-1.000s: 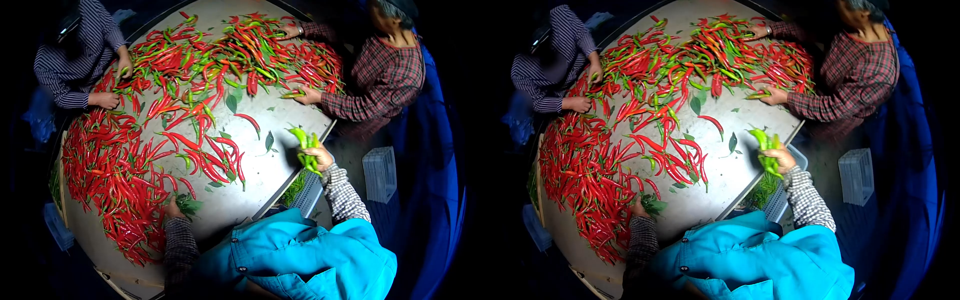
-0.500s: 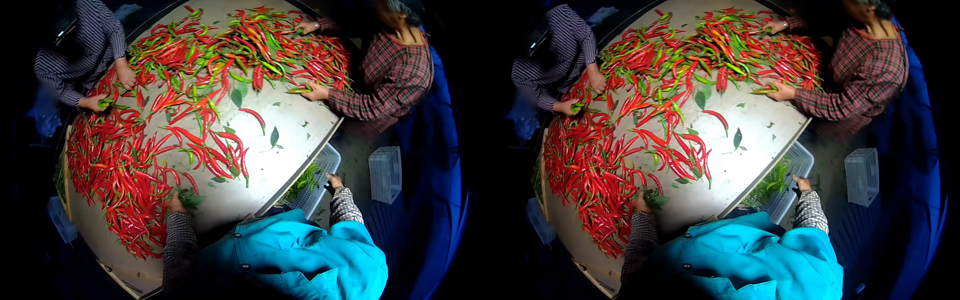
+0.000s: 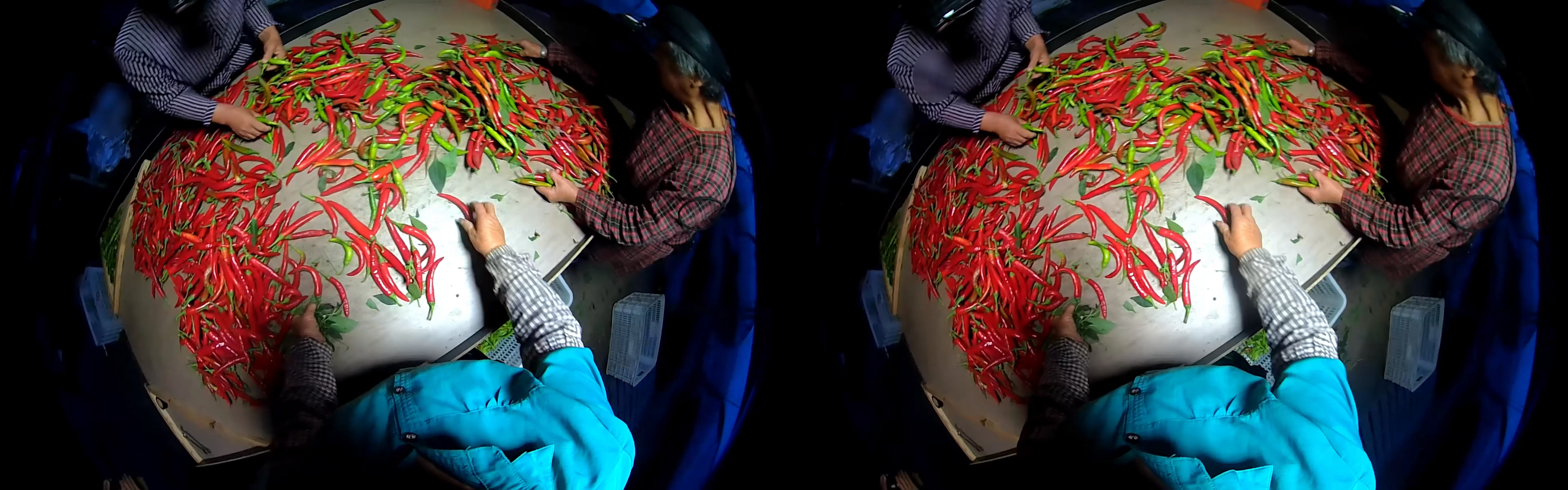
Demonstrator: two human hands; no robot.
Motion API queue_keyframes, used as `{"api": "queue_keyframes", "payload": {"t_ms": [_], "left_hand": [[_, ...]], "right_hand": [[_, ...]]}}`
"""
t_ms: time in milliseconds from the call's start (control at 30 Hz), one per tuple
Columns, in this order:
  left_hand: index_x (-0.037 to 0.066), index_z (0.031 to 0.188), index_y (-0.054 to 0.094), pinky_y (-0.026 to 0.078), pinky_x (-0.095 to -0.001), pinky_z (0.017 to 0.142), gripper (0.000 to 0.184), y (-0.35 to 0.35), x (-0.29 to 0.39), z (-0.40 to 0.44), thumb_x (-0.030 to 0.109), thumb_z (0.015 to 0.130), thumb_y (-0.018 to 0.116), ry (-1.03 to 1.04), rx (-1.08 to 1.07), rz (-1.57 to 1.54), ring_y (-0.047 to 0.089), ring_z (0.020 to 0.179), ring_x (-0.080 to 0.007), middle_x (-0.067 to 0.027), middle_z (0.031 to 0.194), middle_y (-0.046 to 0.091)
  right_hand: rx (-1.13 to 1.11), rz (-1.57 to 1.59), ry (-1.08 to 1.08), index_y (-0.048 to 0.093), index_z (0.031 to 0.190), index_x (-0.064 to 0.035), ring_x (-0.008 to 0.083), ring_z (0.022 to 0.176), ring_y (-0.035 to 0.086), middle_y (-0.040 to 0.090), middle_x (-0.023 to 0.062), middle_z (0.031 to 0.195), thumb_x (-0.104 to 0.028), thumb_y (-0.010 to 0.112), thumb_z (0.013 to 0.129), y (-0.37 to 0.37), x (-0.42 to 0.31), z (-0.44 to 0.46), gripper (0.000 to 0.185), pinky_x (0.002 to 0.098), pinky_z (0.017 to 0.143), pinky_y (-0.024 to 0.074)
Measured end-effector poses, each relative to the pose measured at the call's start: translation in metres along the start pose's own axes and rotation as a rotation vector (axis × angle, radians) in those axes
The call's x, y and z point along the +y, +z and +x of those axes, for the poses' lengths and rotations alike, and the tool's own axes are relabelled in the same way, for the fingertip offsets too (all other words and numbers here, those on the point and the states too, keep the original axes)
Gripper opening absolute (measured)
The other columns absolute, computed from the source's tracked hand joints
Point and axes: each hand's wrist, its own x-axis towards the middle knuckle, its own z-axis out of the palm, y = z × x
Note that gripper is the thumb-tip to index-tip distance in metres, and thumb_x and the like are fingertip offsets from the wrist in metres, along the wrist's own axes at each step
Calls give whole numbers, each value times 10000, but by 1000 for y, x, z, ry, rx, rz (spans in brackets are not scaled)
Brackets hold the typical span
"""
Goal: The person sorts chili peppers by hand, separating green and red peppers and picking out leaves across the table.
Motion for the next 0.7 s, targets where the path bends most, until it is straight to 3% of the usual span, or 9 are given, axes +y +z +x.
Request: {"api": "queue_keyframes", "payload": {"t_ms": [200, 300, 333, 400, 433, 533, 567, 600, 700], "left_hand": [[-53, 1160, 434, 458, -342, 785, 515, -1, 0, 1, -12, 693, 645, -38, -101, -128, 530, 937, -242, -142, 1118, 501], [-31, 1153, 450, 455, -333, 782, 528, 1, -25, 34, -55, 664, 649, 133, -136, -214, 536, 916, -225, -113, 1089, 523], [-31, 1153, 450, 455, -333, 782, 528, 1, -32, 42, -55, 664, 649, 133, -129, -218, 536, 916, -225, -113, 1089, 523], [-27, 1148, 458, 445, -329, 797, 524, 1, -30, 43, -57, 662, 650, 117, -167, -210, 529, 931, -220, -107, 1096, 523], [-24, 1143, 463, 443, -319, 795, 520, 0, -31, 42, -64, 658, 648, 190, -165, -184, 536, 919, -219, -99, 1098, 524], [-24, 1117, 493, 452, -308, 765, 459, -1, -21, 28, -43, 681, 638, 120, -190, -171, 555, 861, -216, -89, 1029, 564], [-28, 1056, 506, 482, -339, 681, 370, 0, -31, 37, 12, 709, 629, 180, -182, -168, 570, 791, -223, -102, 961, 568], [-28, 1056, 506, 482, -339, 681, 370, 0, -29, 36, 12, 709, 629, 186, -178, -176, 570, 791, -223, -102, 961, 568], [-26, 1055, 503, 485, -339, 659, 366, 1, -31, 36, 18, 713, 628, 172, -189, -200, 568, 773, -215, -93, 930, 567]], "right_hand": [[-283, -258, 113, 508, 934, -4, 355, 840, 558, 551, 183, 895, -225, 643, 751, 16, -4, 23, 317, 400, 726, 459], [-354, 339, 167, 506, 1008, -3, 321, 786, 590, 608, 167, 850, -151, 607, 766, 21, -6, -6, 302, 361, 748, 468], [-400, 490, 239, 496, 1101, -20, 289, 863, 581, 592, 179, 945, -133, 617, 747, 27, -7, -16, 391, 354, 795, 451], [-319, 449, -46, 475, 1164, -40, 306, 947, 533, 540, 197, 1036, -124, 636, 719, 43, -30, -25, 481, 364, 848, 422], [-417, 150, -149, 470, 1177, -47, 330, 992, 484, 482, 203, 1094, -190, 641, 713, 40, -33, -25, 515, 383, 882, 397], [-467, -70, -6, 493, 1150, -47, 367, 997, 455, 464, 184, 1105, -350, 632, 703, 40, -78, -35, 557, 410, 882, 388], [-592, -124, 67, 512, 1116, -45, 357, 1033, 423, 456, 161, 1121, -353, 649, 687, 39, -89, -35, 545, 446, 888, 365], [-536, -236, -42, 521, 1096, -52, 332, 1056, 401, 454, 138, 1123, -332, 658, 660, 21, -113, -40, 535, 464, 881, 336], [-227, -20, -316, 560, 1029, -79, 301, 1033, 405, 466, 108, 1096, -227, 640, 634, 31, -142, -34, 429, 434, 854, 311]]}}
